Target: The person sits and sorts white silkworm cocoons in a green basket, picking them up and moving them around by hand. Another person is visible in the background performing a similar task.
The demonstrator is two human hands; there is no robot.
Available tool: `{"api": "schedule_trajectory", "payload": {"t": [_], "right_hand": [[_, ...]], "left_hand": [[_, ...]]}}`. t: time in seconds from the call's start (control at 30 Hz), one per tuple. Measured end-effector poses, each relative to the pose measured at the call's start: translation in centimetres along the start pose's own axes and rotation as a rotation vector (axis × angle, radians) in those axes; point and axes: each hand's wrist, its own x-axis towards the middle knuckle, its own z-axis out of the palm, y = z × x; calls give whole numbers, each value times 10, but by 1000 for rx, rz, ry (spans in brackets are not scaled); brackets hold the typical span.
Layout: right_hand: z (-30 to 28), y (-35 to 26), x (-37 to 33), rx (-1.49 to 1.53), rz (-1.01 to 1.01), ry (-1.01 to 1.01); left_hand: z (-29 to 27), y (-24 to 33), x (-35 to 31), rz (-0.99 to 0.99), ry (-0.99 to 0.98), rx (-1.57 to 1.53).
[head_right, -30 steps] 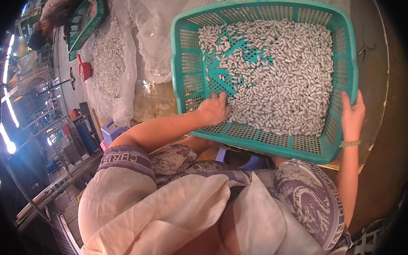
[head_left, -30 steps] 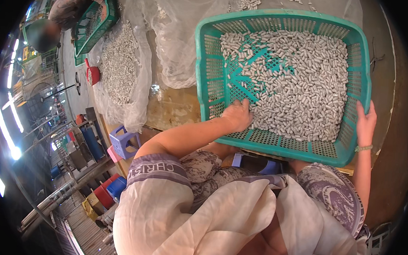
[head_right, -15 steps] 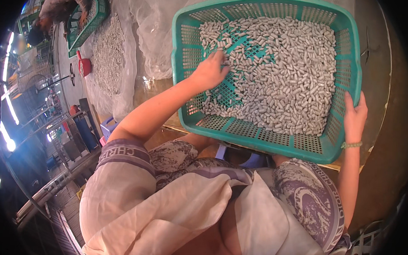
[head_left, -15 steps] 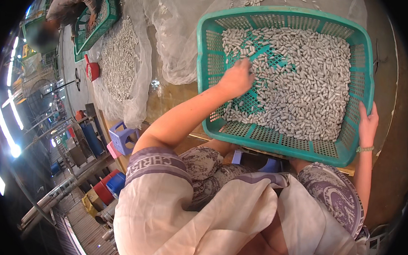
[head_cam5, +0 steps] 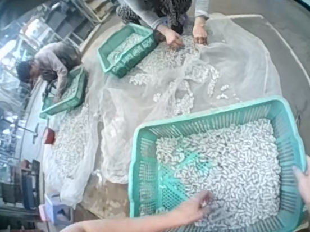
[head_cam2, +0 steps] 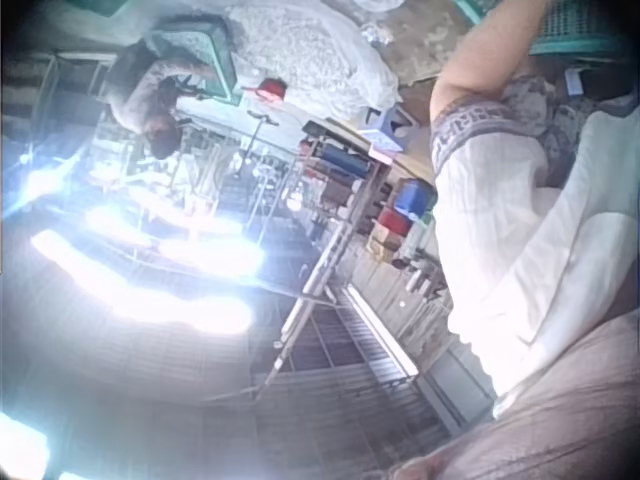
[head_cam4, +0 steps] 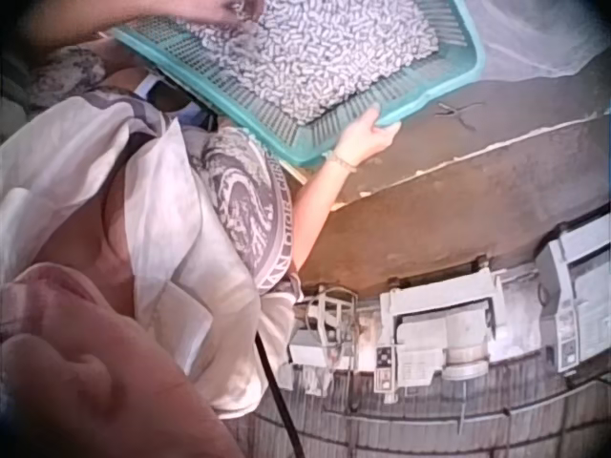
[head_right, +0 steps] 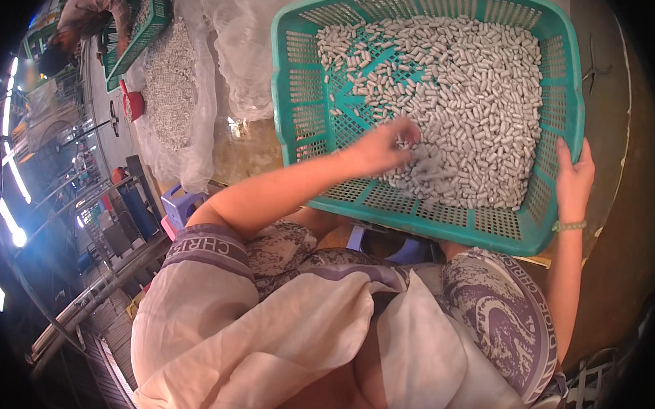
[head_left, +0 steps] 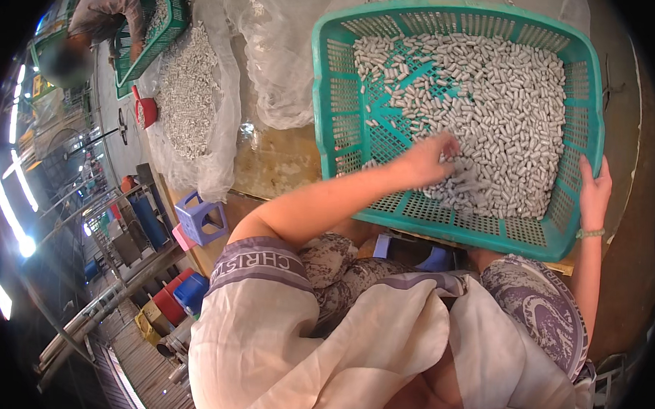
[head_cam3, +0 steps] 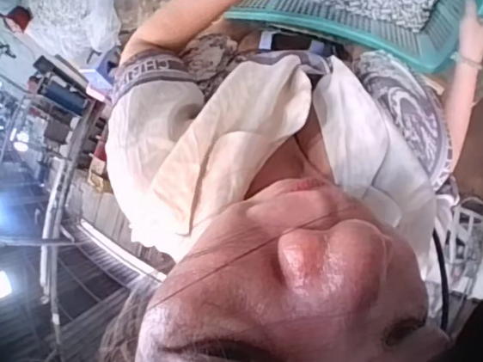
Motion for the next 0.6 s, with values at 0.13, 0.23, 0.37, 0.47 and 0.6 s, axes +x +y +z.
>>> {"api": "schedule_trajectory", "payload": {"t": [0.13,0.23,0.37,0.47,0.6], "right_hand": [[2,-5,-2,9,6,17],[-3,1,0,25,43,-38],[2,-3,0,45,-8,-13],[2,-1,0,39,-10,-3],[2,1,-1,79,-18,30]], "left_hand": [[-43,-24,3,-127,88,506],[-36,-59,-30,-274,-377,856],[12,-55,-41,-259,-324,787],[20,-33,-29,-291,-267,401],[-9,3,-4,22,-35,-93]]}}
